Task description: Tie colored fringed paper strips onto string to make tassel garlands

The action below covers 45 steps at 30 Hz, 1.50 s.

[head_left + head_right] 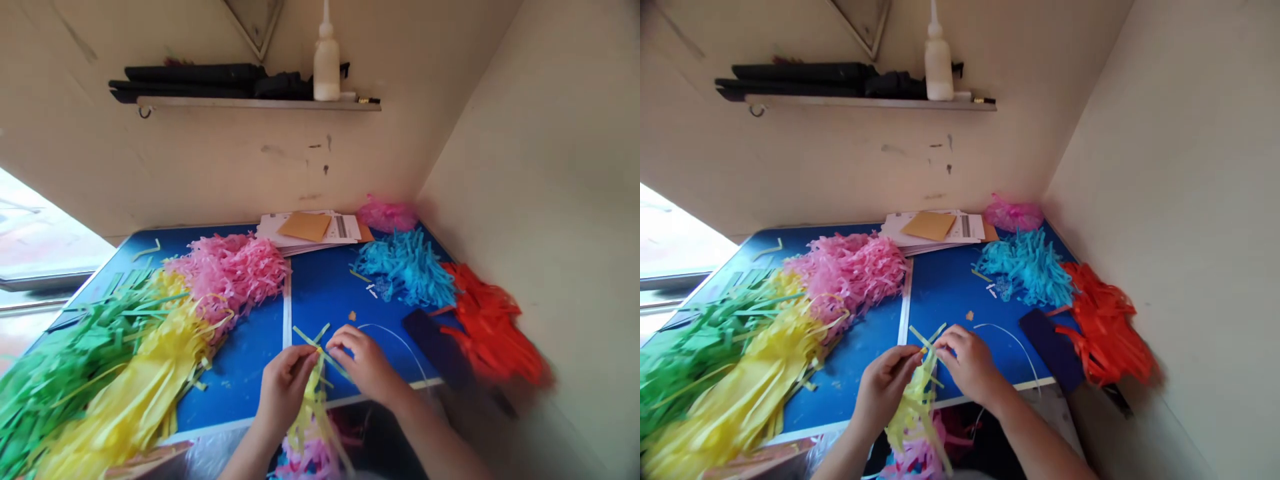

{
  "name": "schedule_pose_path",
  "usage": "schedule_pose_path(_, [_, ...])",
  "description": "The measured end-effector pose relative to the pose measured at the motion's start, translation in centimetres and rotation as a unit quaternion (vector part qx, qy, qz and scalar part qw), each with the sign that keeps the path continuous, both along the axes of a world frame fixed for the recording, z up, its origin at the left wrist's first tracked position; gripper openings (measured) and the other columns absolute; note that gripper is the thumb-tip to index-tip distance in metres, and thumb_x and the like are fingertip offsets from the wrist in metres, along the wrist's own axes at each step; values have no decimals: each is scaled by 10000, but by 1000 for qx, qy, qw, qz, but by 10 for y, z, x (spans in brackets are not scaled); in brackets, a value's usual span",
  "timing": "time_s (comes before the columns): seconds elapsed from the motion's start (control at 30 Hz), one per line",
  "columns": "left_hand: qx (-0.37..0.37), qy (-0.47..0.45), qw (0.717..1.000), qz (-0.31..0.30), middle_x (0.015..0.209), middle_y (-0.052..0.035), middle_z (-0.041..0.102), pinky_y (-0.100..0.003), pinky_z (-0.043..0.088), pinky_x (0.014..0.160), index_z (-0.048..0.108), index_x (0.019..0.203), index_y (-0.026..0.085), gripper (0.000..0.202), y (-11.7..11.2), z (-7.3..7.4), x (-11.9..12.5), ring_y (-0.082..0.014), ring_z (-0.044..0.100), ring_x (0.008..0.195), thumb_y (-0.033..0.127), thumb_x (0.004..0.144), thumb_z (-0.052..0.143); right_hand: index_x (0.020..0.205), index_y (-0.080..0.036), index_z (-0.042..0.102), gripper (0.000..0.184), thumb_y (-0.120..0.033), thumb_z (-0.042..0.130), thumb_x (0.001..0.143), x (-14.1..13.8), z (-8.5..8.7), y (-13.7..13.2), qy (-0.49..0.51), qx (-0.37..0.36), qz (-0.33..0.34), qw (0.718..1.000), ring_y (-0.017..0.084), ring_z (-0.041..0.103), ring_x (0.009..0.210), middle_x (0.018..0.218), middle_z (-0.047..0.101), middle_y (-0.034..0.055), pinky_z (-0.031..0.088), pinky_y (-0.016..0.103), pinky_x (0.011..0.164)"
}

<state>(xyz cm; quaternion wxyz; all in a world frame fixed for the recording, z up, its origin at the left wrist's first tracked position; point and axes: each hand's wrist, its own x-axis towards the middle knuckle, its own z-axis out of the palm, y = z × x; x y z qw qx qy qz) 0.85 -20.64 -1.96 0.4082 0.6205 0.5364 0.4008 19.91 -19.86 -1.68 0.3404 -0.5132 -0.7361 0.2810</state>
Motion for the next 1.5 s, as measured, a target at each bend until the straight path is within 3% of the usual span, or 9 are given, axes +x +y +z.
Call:
schedule_pose_path(0.13, [76, 75, 994, -30, 734, -34, 707, -201, 478, 596, 710, 805, 194, 196, 1, -1, -5, -139, 642, 646, 344, 864, 599, 867, -216, 670, 103, -158, 588, 893, -20, -1, -8, 69, -17, 8, 997, 163, 636, 870, 915, 669, 23, 471, 262, 786])
schedule_pose_path(0.43, [125, 232, 954, -143, 709, -21, 661, -204, 419, 567, 700, 838, 225, 191, -1, 8, -16, -133, 625, 615, 237, 904, 521, 855, -202, 595, 116, -94, 564, 883, -22, 0, -16, -12, -56, 41, 998, 160, 594, 841, 887, 628, 7, 433, 274, 769])
schedule_pose_path(0.67, [-15, 84, 984, -154, 660, 23, 645, -196, 410, 548, 581, 973, 222, 112, 0, 0, -18, -125, 581, 564, 276, 878, 558, 868, -202, 623, 110, -110, 570, 897, -20, 7, -20, -90, -19, 78, 993, 172, 594, 845, 903, 664, 13, 385, 326, 814])
schedule_pose_path(0.83, [-106, -14, 978, -181, 679, 27, 668, -183, 398, 546, 550, 956, 216, 182, 0, -2, -18, -112, 566, 578, 331, 841, 630, 865, -205, 679, 118, -108, 621, 832, -17, 1, -17, 88, -139, 72, 984, 170, 646, 834, 876, 707, 16, 462, 297, 778])
schedule_pose_path(0.93, [-132, -51, 973, -184, 709, -12, 711, -193, 420, 550, 586, 958, 196, 239, 0, 2, -16, -127, 601, 589, 370, 817, 667, 796, -183, 683, 113, -254, 753, 743, -17, -9, -15, 272, -274, 28, 922, 163, 665, 654, 695, 702, -7, 507, 266, 637])
schedule_pose_path(1.0, [-111, -44, 976, -183, 740, -40, 728, -205, 447, 575, 644, 912, 182, 250, 1, 5, -15, -147, 636, 629, 393, 791, 700, 729, -174, 678, 215, -338, 809, 685, -18, -14, -15, 331, -294, 8, 896, 157, 654, 583, 613, 681, -19, 508, 258, 594])
schedule_pose_path(1.1, [-60, -13, 980, -190, 764, -52, 727, -220, 482, 637, 700, 804, 183, 220, 4, 11, -15, -164, 664, 690, 402, 796, 699, 705, -176, 699, 239, -384, 815, 684, -17, -15, -17, 340, -273, 16, 900, 158, 664, 596, 620, 699, -7, 512, 256, 611])
schedule_pose_path(1.3, [21, 59, 984, -169, 807, -46, 718, -245, 512, 695, 683, 819, 207, 194, 3, 11, -18, -164, 669, 747, 367, 884, 594, 739, -201, 729, 155, -323, 695, 828, -9, -8, -20, 220, -137, -2, 966, 160, 669, 684, 692, 722, 9, 496, 251, 681])
schedule_pose_path(1.5, [244, 130, 952, -129, 904, -30, 731, -410, 446, 1009, 653, 961, 239, 100, -1, -2, -8, -166, 683, 858, 222, 881, 595, 829, -223, 703, 97, -232, 621, 879, -9, 1, -26, 146, -22, -9, 989, 159, 663, 745, 787, 712, 20, 502, 253, 714])
